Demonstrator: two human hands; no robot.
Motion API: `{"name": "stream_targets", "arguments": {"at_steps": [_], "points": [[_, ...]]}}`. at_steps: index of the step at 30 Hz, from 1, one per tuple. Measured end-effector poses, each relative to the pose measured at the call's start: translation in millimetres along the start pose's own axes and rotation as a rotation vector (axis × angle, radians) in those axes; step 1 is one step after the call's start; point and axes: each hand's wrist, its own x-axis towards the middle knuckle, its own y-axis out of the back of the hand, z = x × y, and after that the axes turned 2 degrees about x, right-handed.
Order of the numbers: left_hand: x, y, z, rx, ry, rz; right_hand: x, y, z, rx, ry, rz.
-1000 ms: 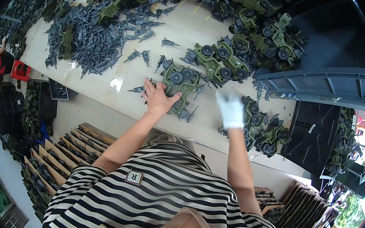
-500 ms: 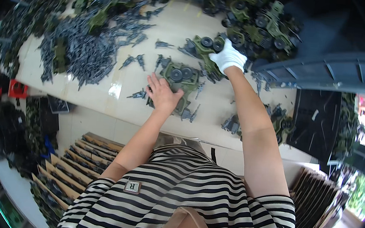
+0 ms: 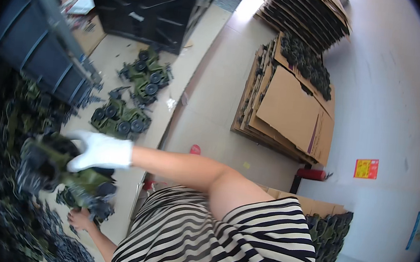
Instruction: The person attaches toy weapons to toy military vehicles on a workbench and arranges the assembled vehicles in rows on cardboard sheets.
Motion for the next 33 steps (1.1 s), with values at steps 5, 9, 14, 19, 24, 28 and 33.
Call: {"name": "stream_targets", "arguments": {"at_steps": [5,9,14,19,24,28,33], "points": [[-28,74,45,0.115,0.118,-0.079,-141,164,-8,0.291,-0.056,0.253],[15,50,1,-0.47,-0.026,-0.245,-253,288,24,0.218,-0.099,0.66],[-29,98,19,-0.189,0.205,-0.13,-400,386,64,0.298,-0.178,1.209],[-171,271,73,-0.55,-0.132,0.197,-545,425,133,0.413,-0.108,1.574],[-243,405,276,-0.866,-0.687,0.33,-604,441,165,0.366,-0.373,1.882],[-302,446,478,-0.882,-1.331,0.222,-629,507,216,0.107,-0.457,2.113],[-468,460,758,-0.632,-2.28,0.125,-655,616,191,-0.103,-0.707,2.059]]}}
